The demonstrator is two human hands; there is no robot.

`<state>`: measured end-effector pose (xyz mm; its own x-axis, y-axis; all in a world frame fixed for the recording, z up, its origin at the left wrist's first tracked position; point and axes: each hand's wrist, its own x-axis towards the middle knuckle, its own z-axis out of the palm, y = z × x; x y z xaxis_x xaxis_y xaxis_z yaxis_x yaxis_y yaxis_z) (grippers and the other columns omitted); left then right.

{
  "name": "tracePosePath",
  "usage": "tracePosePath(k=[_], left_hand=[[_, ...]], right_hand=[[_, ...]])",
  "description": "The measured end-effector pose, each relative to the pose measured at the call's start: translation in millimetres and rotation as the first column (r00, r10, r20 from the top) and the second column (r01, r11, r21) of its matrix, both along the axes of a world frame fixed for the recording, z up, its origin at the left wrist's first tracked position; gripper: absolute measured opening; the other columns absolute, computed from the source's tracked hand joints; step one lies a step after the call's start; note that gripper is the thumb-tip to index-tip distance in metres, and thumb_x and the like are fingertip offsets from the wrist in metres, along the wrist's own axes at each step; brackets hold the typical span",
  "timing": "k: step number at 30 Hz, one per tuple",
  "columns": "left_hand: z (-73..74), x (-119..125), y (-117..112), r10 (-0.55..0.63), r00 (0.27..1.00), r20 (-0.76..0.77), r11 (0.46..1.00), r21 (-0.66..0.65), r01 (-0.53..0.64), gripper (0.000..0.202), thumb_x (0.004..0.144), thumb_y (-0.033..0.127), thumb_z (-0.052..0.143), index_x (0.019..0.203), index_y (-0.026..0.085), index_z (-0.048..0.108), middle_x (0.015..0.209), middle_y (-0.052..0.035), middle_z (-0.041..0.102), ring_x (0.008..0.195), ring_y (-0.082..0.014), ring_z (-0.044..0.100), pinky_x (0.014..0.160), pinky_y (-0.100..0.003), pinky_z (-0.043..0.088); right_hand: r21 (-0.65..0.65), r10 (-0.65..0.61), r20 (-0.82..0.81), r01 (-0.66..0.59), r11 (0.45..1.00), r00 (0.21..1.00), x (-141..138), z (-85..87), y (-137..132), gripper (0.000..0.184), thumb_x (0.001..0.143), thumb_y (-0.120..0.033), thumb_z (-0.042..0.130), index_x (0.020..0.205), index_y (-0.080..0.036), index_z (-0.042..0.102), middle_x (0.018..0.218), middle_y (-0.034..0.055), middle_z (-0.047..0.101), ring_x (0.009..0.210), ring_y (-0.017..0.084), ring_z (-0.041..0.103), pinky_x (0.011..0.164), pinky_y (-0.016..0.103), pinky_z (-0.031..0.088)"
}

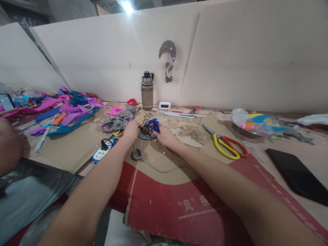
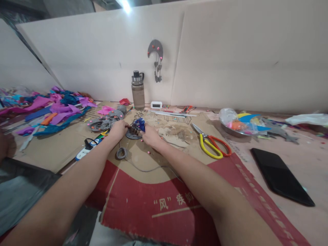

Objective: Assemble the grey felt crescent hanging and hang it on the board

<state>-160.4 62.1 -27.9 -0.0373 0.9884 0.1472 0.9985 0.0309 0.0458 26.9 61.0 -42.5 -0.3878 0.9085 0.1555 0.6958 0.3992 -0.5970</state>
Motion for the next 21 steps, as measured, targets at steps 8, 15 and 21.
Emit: tracePosePath(k=[8,15,21], left_hand=[[0.6,1.0,0.2,0.005,1.000,-0.007,1.000,-0.003,-0.005,0.036,0.078,0.012,0.049,0.101,0.023,0.074,0.108,-0.0047,0.070,0.102,-0.0174,0.063,0.089,-0.022,0.045],[1.7,0.6,-1.1,0.000,1.000,0.021,1.000,0.000,0.000,0.037,0.077,0.011,0.049,0.102,0.023,0.074,0.109,-0.0049,0.070,0.102,-0.0170,0.063,0.090,-0.021,0.044],[5.9,3.9,-3.9,0.009,1.000,0.004,1.000,-0.024,-0.009,0.038,0.076,0.011,0.049,0.103,0.023,0.073,0.112,-0.0032,0.070,0.106,-0.0166,0.061,0.091,-0.021,0.043]], right_hand=[[0.016,-0.027,0.002,0.027,1.000,1.000,4.6,-3.8,3.4,0.028,0.086,-0.026,0.047,0.111,-0.015,0.053,0.101,0.0127,0.067,0.094,0.025,0.061,0.085,0.036,0.041],[0.010,0.000,-0.038,0.001,1.000,0.999,2.4,-1.9,0.3,0.028,0.086,-0.024,0.049,0.113,-0.015,0.053,0.101,0.0112,0.067,0.092,0.022,0.061,0.087,0.034,0.041],[-0.002,-0.018,0.014,0.018,1.000,1.000,3.6,0.4,-1.5,0.025,0.086,-0.024,0.048,0.109,-0.015,0.053,0.099,0.0118,0.068,0.091,0.023,0.062,0.084,0.034,0.042]])
